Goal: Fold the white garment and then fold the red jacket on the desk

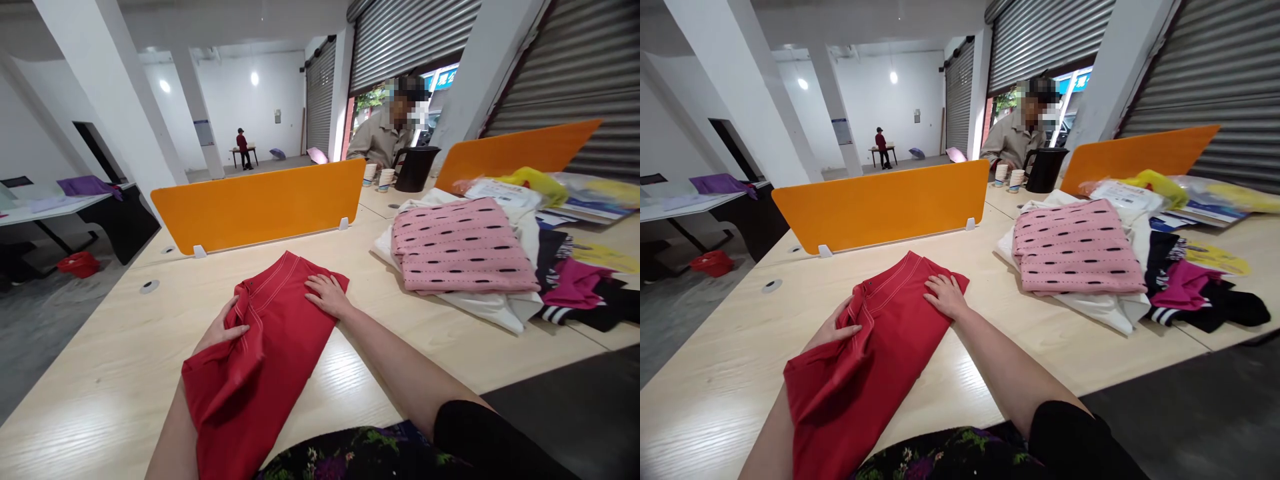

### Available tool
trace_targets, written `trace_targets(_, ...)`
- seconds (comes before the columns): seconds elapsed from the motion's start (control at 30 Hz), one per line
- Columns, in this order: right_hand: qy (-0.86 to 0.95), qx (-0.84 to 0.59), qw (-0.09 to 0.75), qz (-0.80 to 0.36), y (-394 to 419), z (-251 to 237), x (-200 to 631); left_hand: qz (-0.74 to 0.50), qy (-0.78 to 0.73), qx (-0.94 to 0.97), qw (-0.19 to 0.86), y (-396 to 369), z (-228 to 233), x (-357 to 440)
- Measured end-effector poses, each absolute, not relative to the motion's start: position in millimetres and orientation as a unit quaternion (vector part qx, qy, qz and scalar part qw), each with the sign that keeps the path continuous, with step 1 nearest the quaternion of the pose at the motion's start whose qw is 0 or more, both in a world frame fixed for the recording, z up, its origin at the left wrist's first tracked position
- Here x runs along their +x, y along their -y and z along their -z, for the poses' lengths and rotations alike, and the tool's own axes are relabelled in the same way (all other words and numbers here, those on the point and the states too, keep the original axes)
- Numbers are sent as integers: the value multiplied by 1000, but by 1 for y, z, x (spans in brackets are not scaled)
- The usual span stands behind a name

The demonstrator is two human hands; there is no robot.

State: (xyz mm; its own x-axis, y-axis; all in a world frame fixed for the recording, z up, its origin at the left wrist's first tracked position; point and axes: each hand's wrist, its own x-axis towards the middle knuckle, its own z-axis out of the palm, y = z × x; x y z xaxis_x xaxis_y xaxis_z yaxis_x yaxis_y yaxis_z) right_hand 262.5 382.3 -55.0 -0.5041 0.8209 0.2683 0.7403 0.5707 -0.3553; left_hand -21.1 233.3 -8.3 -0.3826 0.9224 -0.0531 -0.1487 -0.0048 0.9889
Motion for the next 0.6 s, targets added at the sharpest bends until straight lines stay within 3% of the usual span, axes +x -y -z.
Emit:
trace_targets(0.13,818,-445,329,-154,-373,44,259,-545,-572,445,422,-236,12,-22)
trace_targets(0.23,775,-390,420,-265,-349,35,241,-503,-578,512,389,-239,22,-18)
trace_targets(0.33,779,-340,362,-383,-320,34,209,-451,-564,587,365,-239,29,-12)
trace_targets(0.43,789,-318,324,-415,-303,40,183,-419,-530,631,381,-236,26,-10)
trace_targets(0.6,669,-293,395,-557,-311,30,205,-436,-502,609,433,-229,15,-18)
